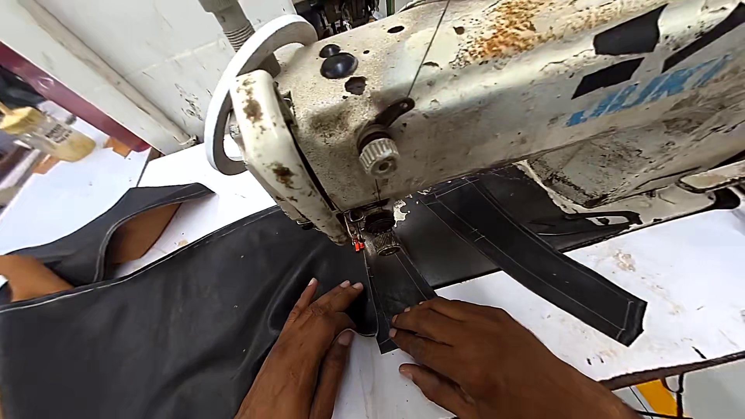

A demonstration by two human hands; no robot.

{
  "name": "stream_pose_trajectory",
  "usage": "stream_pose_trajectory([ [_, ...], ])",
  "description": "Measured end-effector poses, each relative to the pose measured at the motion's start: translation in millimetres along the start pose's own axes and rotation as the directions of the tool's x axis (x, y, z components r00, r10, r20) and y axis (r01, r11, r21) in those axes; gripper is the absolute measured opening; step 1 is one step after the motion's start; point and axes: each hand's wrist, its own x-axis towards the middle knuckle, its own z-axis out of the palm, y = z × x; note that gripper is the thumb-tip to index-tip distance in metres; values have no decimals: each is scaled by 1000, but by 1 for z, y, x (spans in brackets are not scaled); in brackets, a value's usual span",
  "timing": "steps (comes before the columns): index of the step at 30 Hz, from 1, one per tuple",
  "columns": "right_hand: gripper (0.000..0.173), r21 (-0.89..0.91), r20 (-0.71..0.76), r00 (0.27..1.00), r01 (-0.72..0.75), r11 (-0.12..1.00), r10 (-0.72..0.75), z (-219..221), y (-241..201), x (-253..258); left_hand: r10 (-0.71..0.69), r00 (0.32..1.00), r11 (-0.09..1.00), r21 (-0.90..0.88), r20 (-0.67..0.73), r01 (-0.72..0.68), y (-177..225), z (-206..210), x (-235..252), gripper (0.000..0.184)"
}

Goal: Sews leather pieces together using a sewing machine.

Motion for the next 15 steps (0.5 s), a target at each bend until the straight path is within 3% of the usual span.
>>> stream_pose_trajectory([
  [15,35,0,0,1000,7,1000,-7,0,1,0,41,998,985,164,45,-48,3,10,0,32],
])
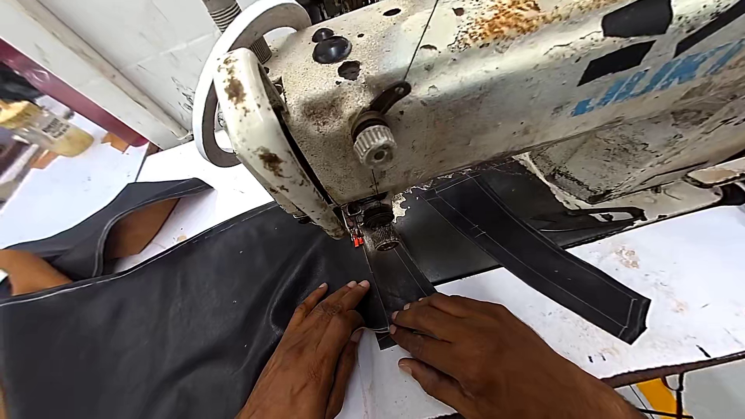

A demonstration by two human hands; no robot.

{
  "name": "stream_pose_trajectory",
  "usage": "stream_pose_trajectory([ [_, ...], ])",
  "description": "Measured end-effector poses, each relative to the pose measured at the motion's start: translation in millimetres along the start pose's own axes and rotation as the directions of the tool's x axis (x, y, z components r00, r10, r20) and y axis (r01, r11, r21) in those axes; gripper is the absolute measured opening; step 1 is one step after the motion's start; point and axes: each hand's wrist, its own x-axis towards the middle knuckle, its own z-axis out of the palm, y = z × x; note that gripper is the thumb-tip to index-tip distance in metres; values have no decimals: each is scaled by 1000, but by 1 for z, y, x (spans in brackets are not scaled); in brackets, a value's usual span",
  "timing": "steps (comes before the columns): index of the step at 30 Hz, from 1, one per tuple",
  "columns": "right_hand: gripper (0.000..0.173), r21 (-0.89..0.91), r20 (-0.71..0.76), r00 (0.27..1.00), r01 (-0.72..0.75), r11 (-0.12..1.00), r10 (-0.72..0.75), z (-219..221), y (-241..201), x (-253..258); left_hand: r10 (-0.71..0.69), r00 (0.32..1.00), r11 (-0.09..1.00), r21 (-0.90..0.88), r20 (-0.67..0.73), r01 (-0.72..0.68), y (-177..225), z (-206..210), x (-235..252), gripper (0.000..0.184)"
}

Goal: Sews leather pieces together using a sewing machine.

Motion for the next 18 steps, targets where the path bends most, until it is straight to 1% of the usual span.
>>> stream_pose_trajectory([
  [5,34,-10,-1,1000,3,1000,-3,0,1,0,10,1000,999,38,-3,-10,0,3,0,31],
  [7,34,-16,8,1000,12,1000,-12,0,1,0,17,1000,997,79,14,-19,0,4,0,30],
  [8,35,-16,15,1000,17,1000,-17,-1,1,0,21,999,993,116,38,-25,0,5,1,33],
  [10,35,-19,36,999,27,999,-26,-3,2,0,22,996,980,194,82,-38,1,6,3,46],
  [12,36,-30,57,998,35,999,-33,-5,2,1,11,997,973,227,82,-29,3,8,5,49],
  [18,34,-51,100,995,20,998,-14,-12,1,3,22,1000,987,162,19,-25,2,14,7,50],
])
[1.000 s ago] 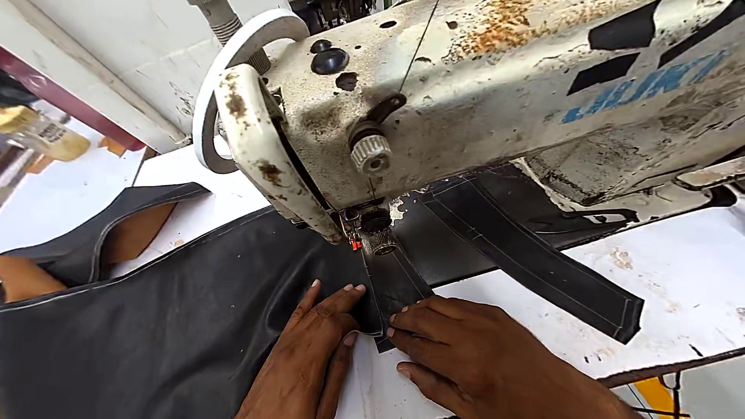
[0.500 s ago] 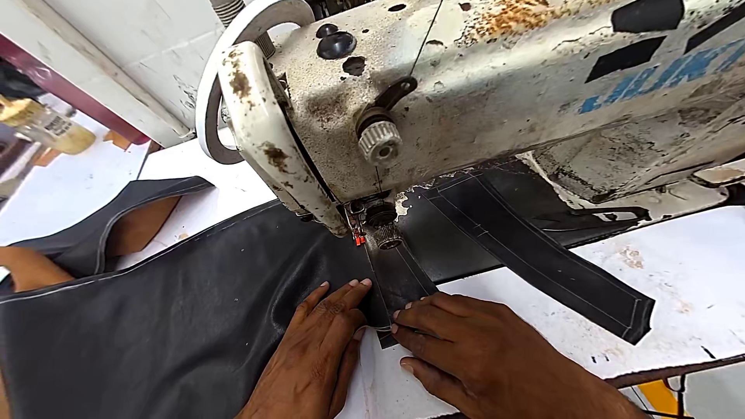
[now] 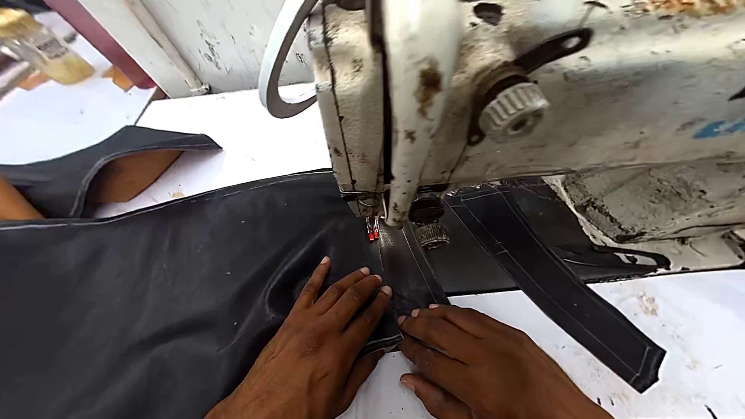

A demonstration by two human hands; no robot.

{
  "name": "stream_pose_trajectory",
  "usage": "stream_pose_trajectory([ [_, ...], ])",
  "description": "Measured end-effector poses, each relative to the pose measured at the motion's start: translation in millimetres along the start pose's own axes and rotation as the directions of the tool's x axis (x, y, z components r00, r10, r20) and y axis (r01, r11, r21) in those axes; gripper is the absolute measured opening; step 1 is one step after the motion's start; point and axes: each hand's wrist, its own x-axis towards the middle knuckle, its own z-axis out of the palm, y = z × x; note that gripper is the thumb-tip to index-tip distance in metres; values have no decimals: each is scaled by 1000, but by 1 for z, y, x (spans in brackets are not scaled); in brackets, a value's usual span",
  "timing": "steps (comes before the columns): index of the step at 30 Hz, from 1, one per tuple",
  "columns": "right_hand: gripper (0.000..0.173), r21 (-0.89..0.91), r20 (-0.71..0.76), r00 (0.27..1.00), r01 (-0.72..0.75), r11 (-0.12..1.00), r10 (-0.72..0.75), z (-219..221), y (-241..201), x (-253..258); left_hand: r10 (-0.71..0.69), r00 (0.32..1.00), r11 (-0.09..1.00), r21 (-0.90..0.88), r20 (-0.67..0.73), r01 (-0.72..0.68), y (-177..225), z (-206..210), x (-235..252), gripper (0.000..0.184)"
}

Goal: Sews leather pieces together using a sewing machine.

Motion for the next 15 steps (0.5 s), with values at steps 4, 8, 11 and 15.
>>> stream_pose_trajectory([
  [4,34,4,45,998,-33,999,33,-3,0,3,-3,1000,1000,-2,-4,3,-5,1,2,50],
  [8,36,11,96,994,-59,998,58,-5,2,8,-1,1000,1000,-2,-4,1,-11,1,4,51],
  [11,36,6,108,992,-65,998,64,-6,3,12,10,1000,1000,1,-21,-10,-15,2,7,50],
  [15,37,11,128,988,-91,996,89,-7,3,15,22,1000,1000,-8,-22,-22,-21,3,10,50],
])
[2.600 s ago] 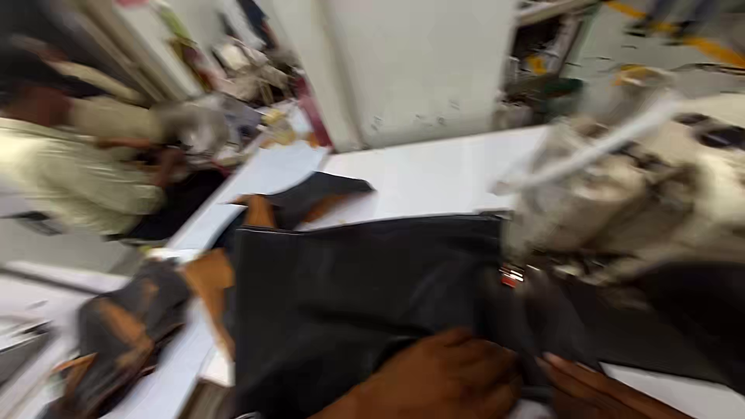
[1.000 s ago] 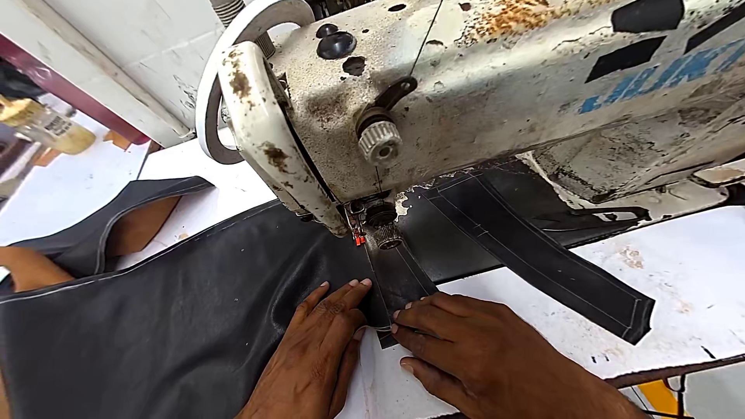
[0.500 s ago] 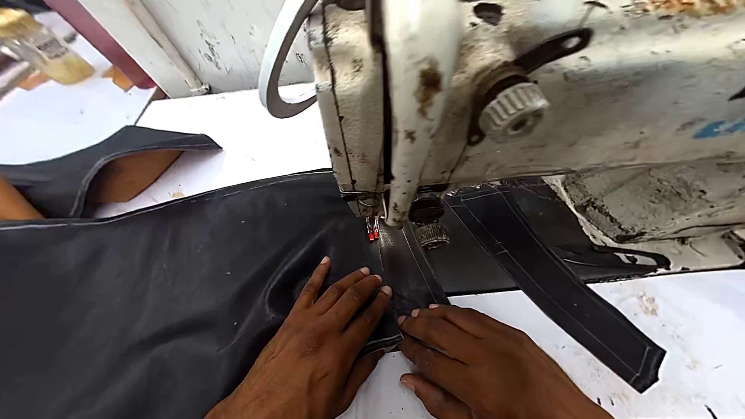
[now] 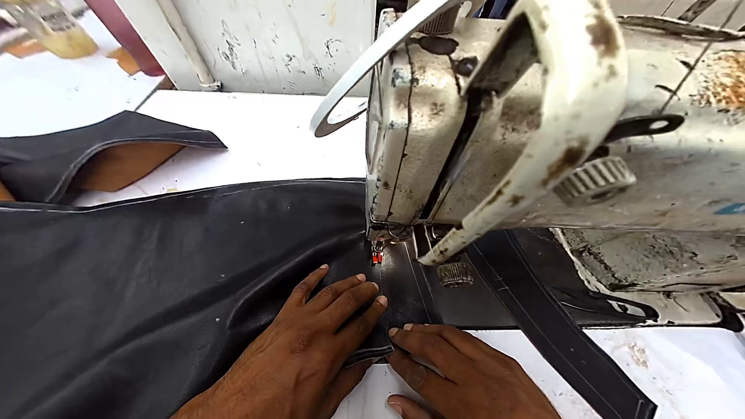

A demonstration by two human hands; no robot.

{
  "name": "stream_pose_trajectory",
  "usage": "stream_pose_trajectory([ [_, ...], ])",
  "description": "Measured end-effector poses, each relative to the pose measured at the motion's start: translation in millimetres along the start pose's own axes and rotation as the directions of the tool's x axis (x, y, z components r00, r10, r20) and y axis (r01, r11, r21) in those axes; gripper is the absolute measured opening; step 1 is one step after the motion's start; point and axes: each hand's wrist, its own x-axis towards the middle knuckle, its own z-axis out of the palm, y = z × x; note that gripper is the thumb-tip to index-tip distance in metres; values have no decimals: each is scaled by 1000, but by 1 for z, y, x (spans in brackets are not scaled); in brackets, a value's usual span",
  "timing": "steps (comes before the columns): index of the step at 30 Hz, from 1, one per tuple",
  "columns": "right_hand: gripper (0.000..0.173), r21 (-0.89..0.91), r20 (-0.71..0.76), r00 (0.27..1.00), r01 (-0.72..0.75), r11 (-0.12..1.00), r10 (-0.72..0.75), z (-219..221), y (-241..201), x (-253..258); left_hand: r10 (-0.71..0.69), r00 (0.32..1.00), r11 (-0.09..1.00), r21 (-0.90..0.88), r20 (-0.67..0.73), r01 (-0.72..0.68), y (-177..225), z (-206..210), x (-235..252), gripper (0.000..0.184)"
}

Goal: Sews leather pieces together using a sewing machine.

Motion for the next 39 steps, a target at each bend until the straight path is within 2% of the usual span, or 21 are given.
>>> stream_pose_trajectory([
  [8,39,-14,-5,1000,-31,999,31,2,2,10,9,1000,1000,19,4,-9,-13,-1,8,49],
  [18,46,-4,13,997,-79,997,79,1,12,23,11,997,1000,20,74,-13,-30,-7,22,48],
  [21,45,-10,-27,998,-58,998,58,5,15,23,30,997,999,13,72,-31,-34,-7,24,48],
  [25,41,-22,-150,989,0,1000,-3,16,18,17,99,994,995,11,39,-100,-36,-9,23,45],
  [29,38,-8,-206,978,18,1000,-20,20,16,12,196,979,976,-82,-58,-200,-34,-11,15,27],
  [34,37,-31,-235,971,25,999,-32,22,14,12,26,992,962,-266,-126,-59,-39,-14,17,22],
  [39,38,-42,-242,970,25,999,-35,23,14,12,177,982,953,-238,-62,-187,-45,-14,14,22],
])
